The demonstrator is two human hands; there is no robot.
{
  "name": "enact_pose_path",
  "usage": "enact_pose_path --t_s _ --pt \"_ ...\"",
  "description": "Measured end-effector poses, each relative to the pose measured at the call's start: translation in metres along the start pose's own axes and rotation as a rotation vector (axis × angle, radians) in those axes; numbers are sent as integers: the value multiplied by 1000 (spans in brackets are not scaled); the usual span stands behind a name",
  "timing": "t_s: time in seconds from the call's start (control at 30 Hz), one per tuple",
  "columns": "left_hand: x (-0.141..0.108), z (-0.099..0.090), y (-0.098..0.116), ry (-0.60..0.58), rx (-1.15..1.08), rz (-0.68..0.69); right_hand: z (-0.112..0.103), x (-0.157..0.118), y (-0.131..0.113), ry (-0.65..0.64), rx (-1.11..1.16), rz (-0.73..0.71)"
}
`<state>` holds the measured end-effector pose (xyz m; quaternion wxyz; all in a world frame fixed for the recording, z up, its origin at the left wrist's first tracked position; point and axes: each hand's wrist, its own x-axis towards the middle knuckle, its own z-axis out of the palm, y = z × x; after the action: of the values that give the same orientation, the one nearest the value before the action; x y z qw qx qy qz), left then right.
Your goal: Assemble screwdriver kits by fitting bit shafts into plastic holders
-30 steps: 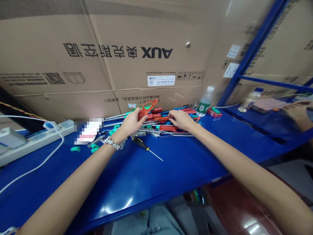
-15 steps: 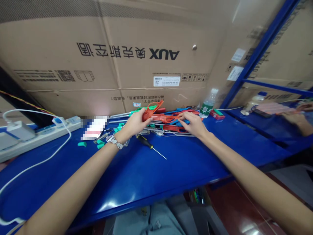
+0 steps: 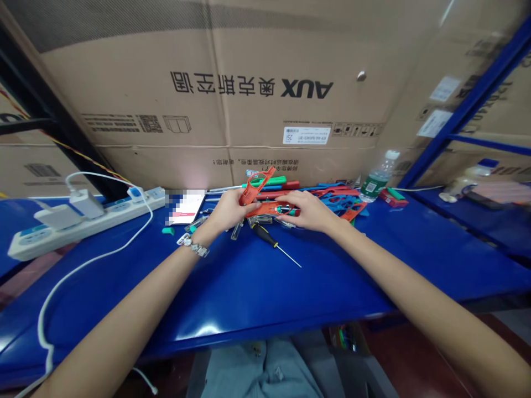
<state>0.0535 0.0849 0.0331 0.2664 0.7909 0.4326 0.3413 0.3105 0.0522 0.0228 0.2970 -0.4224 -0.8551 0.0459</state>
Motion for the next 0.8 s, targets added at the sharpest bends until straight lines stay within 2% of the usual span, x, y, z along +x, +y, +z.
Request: enact_pose_path --t_s 0.1,0.2,0.27,0.33,0.43,0.53,0.6,0.63,0.7,0.8 --pt "-4 -2 -3 59 98 3 -2 5 2 -27 9 53" --pt "-14 -7 -3 119 154 -4 -5 4 13 33 -55 215" --pt "-25 -9 -2 55 103 -27 -6 2 22 10 -180 310" --pt "-39 -10 0 -62 54 -37 -3 2 27 -67 -284 369" --pt "-60 -11 3 -140 135 57 5 2 25 -101 -341 408" --pt "-77 -11 4 -192 237 74 15 2 8 108 -280 389" --pt "-85 -12 2 -211 272 63 22 2 -12 254 -122 342" --pt "-89 -13 1 -222 278 69 25 1 -24 244 11 300" --pt "-96 -14 -3 -243 270 88 30 0 -48 126 218 219" --pt "-105 -14 -9 -272 249 114 41 -5 -75 -4 222 48"
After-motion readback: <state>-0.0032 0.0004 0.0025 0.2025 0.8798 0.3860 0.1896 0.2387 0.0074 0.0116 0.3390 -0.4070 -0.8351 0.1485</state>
